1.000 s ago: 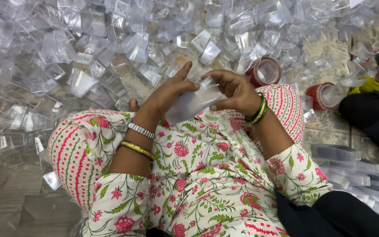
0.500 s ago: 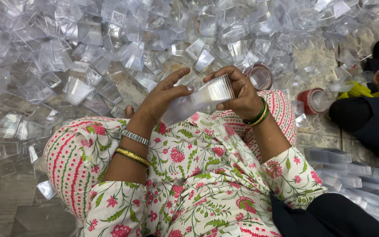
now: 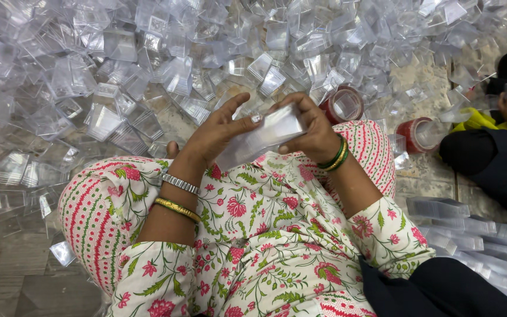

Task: The person sits on the floor among large piles of clear plastic cups and repeatedly picks up cups one at a time, fitting them together into nested stacks. They occasionally turn a cup over and place finished stacks aside while other workers handle cups nearby.

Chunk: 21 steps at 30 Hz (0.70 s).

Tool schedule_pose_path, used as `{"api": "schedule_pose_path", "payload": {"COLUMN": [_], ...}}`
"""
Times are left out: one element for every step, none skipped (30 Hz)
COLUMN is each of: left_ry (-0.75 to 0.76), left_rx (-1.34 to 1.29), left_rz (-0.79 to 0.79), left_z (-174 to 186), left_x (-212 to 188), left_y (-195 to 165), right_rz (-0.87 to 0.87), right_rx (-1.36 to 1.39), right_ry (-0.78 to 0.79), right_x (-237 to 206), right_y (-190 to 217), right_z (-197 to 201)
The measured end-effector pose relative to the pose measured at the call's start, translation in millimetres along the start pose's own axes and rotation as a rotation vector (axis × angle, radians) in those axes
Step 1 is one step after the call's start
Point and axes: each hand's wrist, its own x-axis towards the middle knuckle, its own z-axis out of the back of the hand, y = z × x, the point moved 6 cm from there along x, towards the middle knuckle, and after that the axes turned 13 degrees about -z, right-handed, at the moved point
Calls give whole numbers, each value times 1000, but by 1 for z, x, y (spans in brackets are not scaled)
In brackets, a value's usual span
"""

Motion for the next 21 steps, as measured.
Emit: {"api": "schedule_pose_path", "payload": {"left_ry": [-4, -6, -8, -9, 5, 19, 33, 49, 64, 78, 74, 70, 66, 65, 63, 61, 64, 67, 69, 75, 80], "left_rx": [13, 16, 18, 22, 3, -15, -33, -12, 9, 29, 32, 35, 37, 12, -12, -37, -14, 10, 34, 23, 12], "left_rz": [-24, -12, 2, 14, 22, 30, 37, 48, 59, 70, 71, 71, 73, 68, 64, 58, 49, 39, 29, 23, 17], "left_z": [1, 3, 4, 4, 3, 2, 1, 0, -2, -3, -3, -3, -3, -3, -2, -2, -2, -1, 1, 0, 0], "left_x": [0, -1, -2, -3, -3, -4, -4, -4, -5, -5, -4, -4, -4, -3, -3, -3, -2, -2, -1, 0, 1], "left_y": [-3, -3, -4, -3, -4, -4, -4, -4, -3, -3, -4, -4, -4, -4, -4, -3, -2, -1, 0, 1, 2], "right_rz": [5, 9, 14, 19, 29, 39, 50, 53, 56, 59, 62, 64, 67, 66, 65, 65, 63, 61, 59, 59, 59], "right_rx": [41, 58, 75, 92, 95, 97, 100, 104, 108, 113, 111, 110, 108, 124, 138, 153, 170, 188, 206, 222, 237], "right_ry": [-6, -15, -26, -37, -33, -30, -25, -22, -18, -14, -11, -8, -6, -16, -25, -34, -50, -67, -83, -91, -99], "right_x": [-1, -1, -2, -3, -4, -4, -4, -4, -4, -4, -4, -4, -5, -6, -7, -8, -8, -9, -10, -10, -10], "right_y": [2, 3, 5, 6, 7, 8, 9, 10, 10, 10, 10, 11, 11, 10, 9, 7, 6, 4, 2, 1, 0], "right_z": [4, 7, 9, 12, 12, 13, 13, 14, 15, 15, 16, 18, 19, 21, 23, 25, 28, 30, 33, 34, 36]}}
